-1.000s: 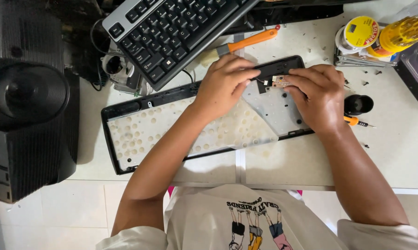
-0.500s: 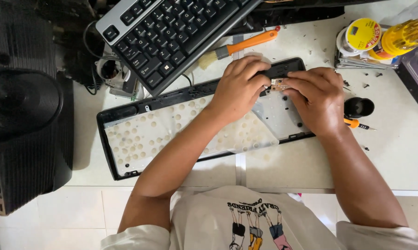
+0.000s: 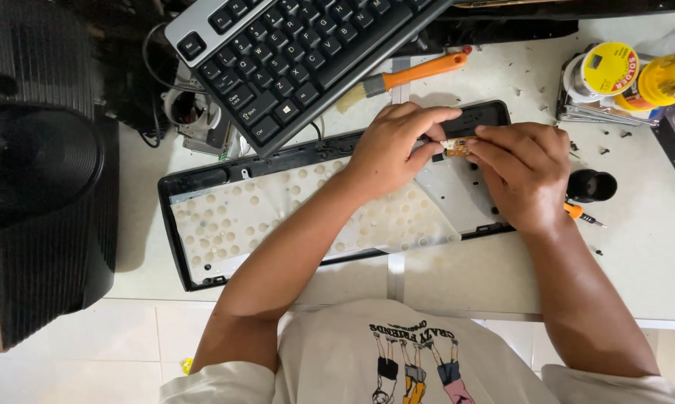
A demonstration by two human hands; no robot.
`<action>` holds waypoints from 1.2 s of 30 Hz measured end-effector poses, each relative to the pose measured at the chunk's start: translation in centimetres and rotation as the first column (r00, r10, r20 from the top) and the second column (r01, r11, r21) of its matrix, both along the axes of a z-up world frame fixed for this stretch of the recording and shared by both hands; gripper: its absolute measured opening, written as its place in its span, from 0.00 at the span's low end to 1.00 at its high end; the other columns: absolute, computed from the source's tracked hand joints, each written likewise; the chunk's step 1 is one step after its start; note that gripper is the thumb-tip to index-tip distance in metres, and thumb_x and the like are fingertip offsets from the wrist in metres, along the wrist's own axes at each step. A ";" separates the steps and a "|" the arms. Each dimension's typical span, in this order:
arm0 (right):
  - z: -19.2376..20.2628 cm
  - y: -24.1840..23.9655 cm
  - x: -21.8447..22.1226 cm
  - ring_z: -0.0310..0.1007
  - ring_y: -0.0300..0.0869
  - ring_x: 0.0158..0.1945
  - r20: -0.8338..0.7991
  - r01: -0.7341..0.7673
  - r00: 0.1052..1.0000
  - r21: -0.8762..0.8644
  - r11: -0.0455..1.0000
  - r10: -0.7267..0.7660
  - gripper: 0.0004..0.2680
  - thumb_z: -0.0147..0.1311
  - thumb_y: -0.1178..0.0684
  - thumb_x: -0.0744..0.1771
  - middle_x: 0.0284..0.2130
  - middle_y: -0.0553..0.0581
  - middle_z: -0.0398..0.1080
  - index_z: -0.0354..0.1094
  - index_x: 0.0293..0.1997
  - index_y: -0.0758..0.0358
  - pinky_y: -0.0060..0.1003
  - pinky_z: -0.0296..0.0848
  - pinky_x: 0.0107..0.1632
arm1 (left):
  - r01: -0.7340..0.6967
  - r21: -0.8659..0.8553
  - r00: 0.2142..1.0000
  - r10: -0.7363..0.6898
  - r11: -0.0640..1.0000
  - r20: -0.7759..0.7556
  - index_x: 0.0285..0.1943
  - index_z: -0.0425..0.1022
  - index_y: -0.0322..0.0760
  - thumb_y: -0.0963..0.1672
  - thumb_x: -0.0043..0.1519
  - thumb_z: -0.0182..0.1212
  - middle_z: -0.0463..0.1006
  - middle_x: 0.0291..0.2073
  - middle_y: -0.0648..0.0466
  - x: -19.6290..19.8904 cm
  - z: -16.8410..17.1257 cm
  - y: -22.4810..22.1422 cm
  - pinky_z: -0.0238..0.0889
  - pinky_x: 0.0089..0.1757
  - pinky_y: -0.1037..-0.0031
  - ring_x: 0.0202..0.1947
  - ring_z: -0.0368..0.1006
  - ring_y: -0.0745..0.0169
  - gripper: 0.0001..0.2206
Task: Cleaning a keyboard case with a brush and reassembling it by installing the silicone membrane and PCB using a screwdriver.
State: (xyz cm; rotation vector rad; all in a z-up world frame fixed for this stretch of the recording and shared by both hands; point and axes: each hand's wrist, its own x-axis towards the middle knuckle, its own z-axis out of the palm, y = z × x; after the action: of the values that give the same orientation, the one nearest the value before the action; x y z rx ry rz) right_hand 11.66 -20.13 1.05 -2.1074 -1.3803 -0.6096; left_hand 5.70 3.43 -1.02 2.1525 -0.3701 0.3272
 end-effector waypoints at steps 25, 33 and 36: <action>2.6 0.6 -0.5 0.73 0.53 0.40 0.020 -0.168 0.985 -0.124 0.978 0.172 0.03 0.63 0.70 0.70 0.45 0.64 0.80 0.80 0.45 0.73 0.41 0.78 0.44 | 0.098 0.061 0.995 -0.099 0.993 0.029 0.64 0.67 0.45 0.39 0.61 0.65 0.83 0.33 0.69 0.5 -0.4 0.5 0.59 0.62 0.61 0.47 0.73 0.60 0.22; 1.7 0.6 -0.3 0.74 0.52 0.41 0.030 -0.080 0.996 -0.075 0.994 0.082 0.03 0.69 0.66 0.71 0.47 0.64 0.81 0.80 0.47 0.71 0.42 0.76 0.45 | 0.044 -0.050 0.996 -0.040 0.998 0.084 0.53 0.73 0.43 0.38 0.61 0.63 0.84 0.34 0.63 0.8 -0.3 0.1 0.64 0.51 0.65 0.46 0.71 0.60 0.13; 1.5 0.9 -0.8 0.75 0.54 0.39 0.062 -0.042 0.997 -0.027 0.999 0.044 0.04 0.70 0.64 0.70 0.48 0.66 0.78 0.79 0.47 0.72 0.46 0.74 0.45 | -0.016 -0.097 0.991 0.029 0.995 0.132 0.52 0.75 0.38 0.38 0.62 0.63 0.78 0.45 0.53 0.3 1.2 0.3 0.65 0.54 0.65 0.52 0.68 0.51 0.10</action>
State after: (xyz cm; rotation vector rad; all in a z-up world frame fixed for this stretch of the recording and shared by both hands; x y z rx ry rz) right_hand 10.83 -19.23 2.53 -2.0888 -1.4710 -0.6484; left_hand 6.00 3.75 0.19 2.0478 -0.3977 0.4940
